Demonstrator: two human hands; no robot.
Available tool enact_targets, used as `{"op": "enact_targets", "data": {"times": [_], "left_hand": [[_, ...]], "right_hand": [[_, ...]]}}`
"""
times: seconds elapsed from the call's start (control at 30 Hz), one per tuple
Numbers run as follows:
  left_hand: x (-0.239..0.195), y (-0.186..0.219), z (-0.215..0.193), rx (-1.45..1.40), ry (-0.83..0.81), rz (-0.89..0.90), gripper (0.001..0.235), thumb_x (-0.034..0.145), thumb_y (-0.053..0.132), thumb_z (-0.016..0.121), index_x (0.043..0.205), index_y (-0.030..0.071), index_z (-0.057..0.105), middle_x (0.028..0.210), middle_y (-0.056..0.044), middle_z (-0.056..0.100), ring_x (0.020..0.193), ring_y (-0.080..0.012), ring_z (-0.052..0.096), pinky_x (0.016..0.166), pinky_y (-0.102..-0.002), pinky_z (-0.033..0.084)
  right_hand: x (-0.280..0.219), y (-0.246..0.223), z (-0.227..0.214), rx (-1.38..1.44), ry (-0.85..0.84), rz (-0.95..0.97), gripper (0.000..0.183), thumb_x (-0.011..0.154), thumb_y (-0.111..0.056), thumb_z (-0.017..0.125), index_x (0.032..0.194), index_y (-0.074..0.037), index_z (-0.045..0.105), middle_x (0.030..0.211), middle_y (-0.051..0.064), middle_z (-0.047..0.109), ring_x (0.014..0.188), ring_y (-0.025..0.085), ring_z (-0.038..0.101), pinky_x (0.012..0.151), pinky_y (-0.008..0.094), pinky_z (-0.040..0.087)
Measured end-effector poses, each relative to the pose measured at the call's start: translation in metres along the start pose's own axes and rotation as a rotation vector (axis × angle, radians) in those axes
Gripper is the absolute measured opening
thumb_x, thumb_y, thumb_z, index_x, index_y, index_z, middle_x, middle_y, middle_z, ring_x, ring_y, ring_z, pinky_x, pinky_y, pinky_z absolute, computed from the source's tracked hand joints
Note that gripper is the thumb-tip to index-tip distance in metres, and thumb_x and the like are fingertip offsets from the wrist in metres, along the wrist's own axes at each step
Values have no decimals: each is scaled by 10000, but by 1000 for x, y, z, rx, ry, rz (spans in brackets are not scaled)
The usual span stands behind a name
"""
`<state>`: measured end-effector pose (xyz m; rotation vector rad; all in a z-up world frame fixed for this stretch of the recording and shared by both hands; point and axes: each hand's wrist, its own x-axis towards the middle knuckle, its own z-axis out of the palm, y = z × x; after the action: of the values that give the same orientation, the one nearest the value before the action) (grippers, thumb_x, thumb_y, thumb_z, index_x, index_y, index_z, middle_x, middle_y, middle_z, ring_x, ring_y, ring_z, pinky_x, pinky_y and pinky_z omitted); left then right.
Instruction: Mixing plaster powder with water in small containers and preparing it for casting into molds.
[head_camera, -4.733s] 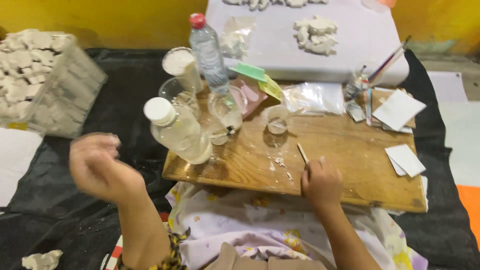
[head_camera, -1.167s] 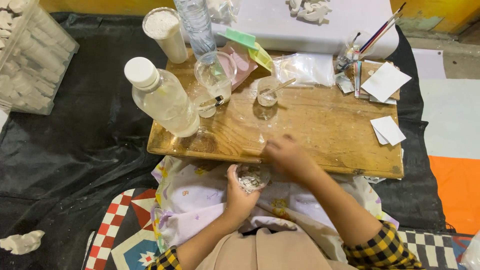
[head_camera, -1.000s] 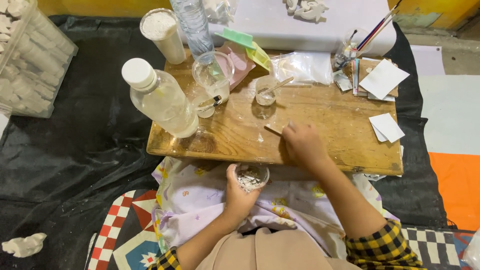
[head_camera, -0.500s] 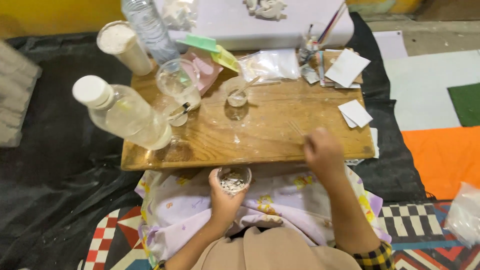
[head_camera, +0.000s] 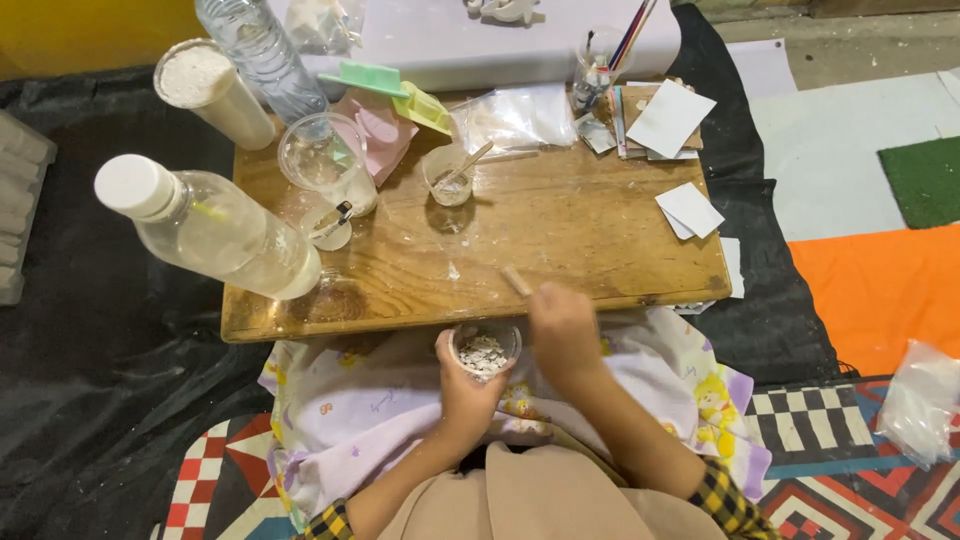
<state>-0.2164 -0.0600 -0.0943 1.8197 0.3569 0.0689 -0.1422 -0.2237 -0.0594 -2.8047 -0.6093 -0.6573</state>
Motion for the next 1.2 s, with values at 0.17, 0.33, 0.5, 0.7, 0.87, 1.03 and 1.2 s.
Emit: {"op": "enact_targets", "data": {"times": [0.17,0.33,0.5,0.7,0.87,1.03,1.2], "left_hand": [[4,1,2,12,28,-129,1048,569,129,903,1442,110,323,1269,-240,635,1239,-441,609,1089,-528,485],[5,9,-5,-77,56,-8,1022,551,119,942,1398,66,374,1210,-282,654,1196,-479,625,1039,-554,501],[4,-9,-14,-85,90,48,1027,558,133,962,1399,51,379,1218,-253,670,1180,-444,649,1021,-534,517],[4,-15,-27,-70,116,-64,1009,549,134,932,1395,65,387,1207,-240,678,1194,-421,648,1040,-515,524],[5,-5,-43,-31,226,-38,1039,525,129,955,1401,46,402,1211,-257,674,1172,-442,656,1019,-523,532],[11,1,-63,-5,287,-71,1037,524,152,955,1415,106,425,1229,-218,678,1178,-423,655,1026,-519,527],[14,3,-77,-29,312,-54,1020,561,97,965,1410,56,400,1219,-265,652,1183,-465,636,1027,-554,514]], "right_hand": [[-5,-19,16,88,60,-185,69,787,-146,609,835,-193,626,777,-8,537,697,224,600,654,373,447],[38,44,-10,53,46,-75,71,755,-184,646,788,-192,585,763,9,513,721,269,595,646,414,429],[41,42,42,-184,128,-160,82,764,-200,696,807,-202,627,770,36,584,708,260,627,693,435,471],[34,-33,35,25,-53,-387,379,641,-213,677,1020,-229,672,933,4,645,862,247,656,852,454,457],[120,-27,71,52,105,-285,183,728,-217,712,876,-172,615,798,39,551,686,265,617,653,390,471],[153,-81,106,-50,220,-308,93,678,-195,701,718,-179,619,684,4,498,576,222,567,534,353,426],[176,-99,117,-9,247,-406,108,694,-216,694,750,-154,625,709,25,532,656,246,612,572,348,453]]}}
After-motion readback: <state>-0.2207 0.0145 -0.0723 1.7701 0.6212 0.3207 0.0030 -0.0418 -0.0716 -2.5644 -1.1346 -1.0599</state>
